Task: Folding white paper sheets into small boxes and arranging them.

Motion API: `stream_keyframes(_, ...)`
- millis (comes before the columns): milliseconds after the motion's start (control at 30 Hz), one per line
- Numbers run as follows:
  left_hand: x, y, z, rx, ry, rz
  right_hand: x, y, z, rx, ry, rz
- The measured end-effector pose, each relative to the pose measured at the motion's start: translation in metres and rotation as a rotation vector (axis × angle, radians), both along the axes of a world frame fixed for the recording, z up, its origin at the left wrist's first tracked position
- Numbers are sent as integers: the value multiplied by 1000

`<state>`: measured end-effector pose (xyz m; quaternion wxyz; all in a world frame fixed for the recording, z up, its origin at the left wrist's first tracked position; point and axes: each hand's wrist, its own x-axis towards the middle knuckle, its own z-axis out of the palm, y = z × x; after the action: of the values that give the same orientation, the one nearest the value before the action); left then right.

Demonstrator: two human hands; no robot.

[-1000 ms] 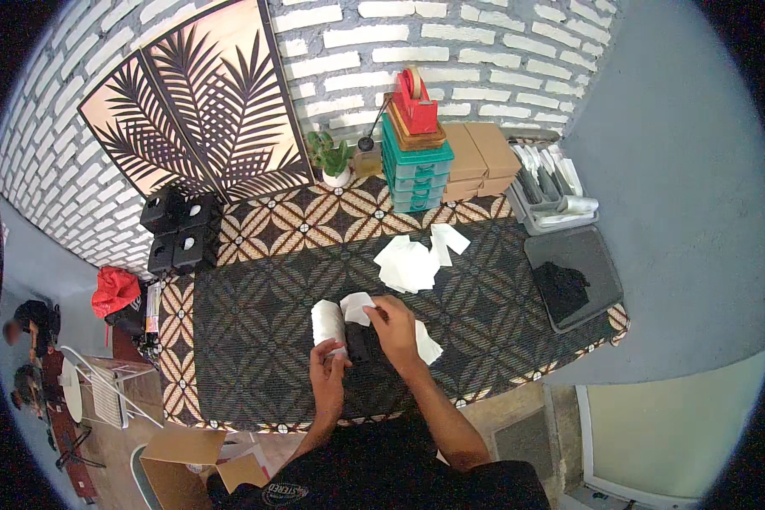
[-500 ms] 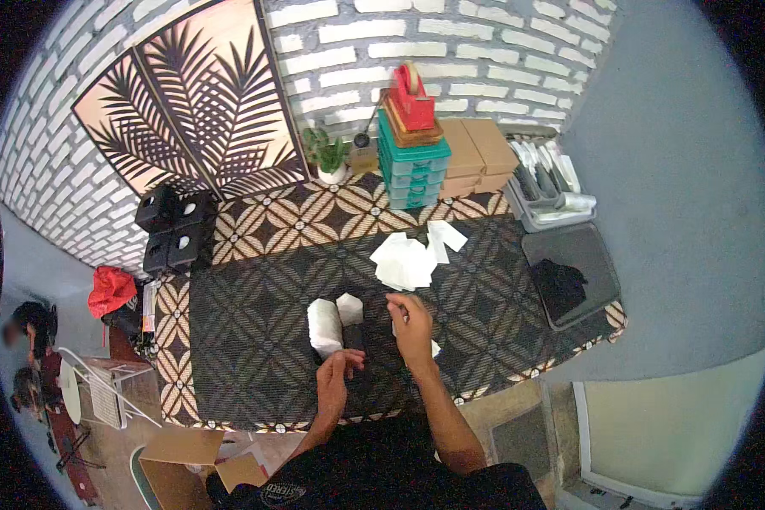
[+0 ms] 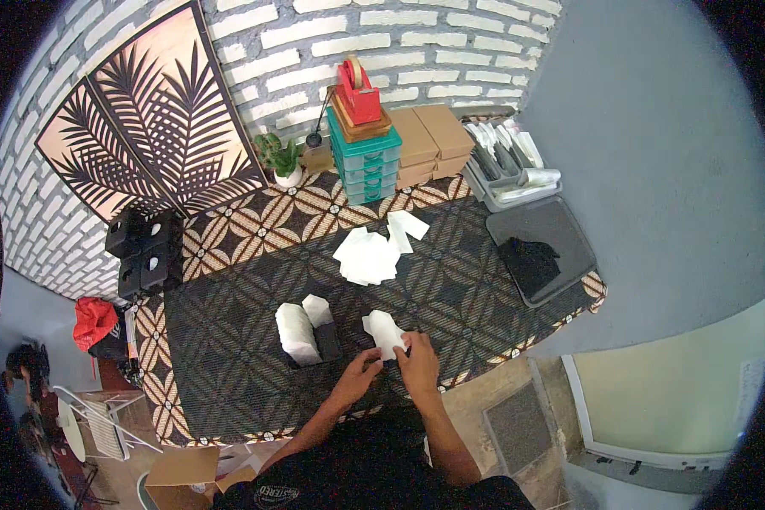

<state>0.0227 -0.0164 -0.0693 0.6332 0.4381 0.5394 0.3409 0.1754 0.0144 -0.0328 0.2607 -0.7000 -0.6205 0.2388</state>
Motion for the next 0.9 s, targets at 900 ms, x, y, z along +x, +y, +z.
stream_keyframes(900,-1,0,16,-20,-30,118,-9,2,22,246,79,106)
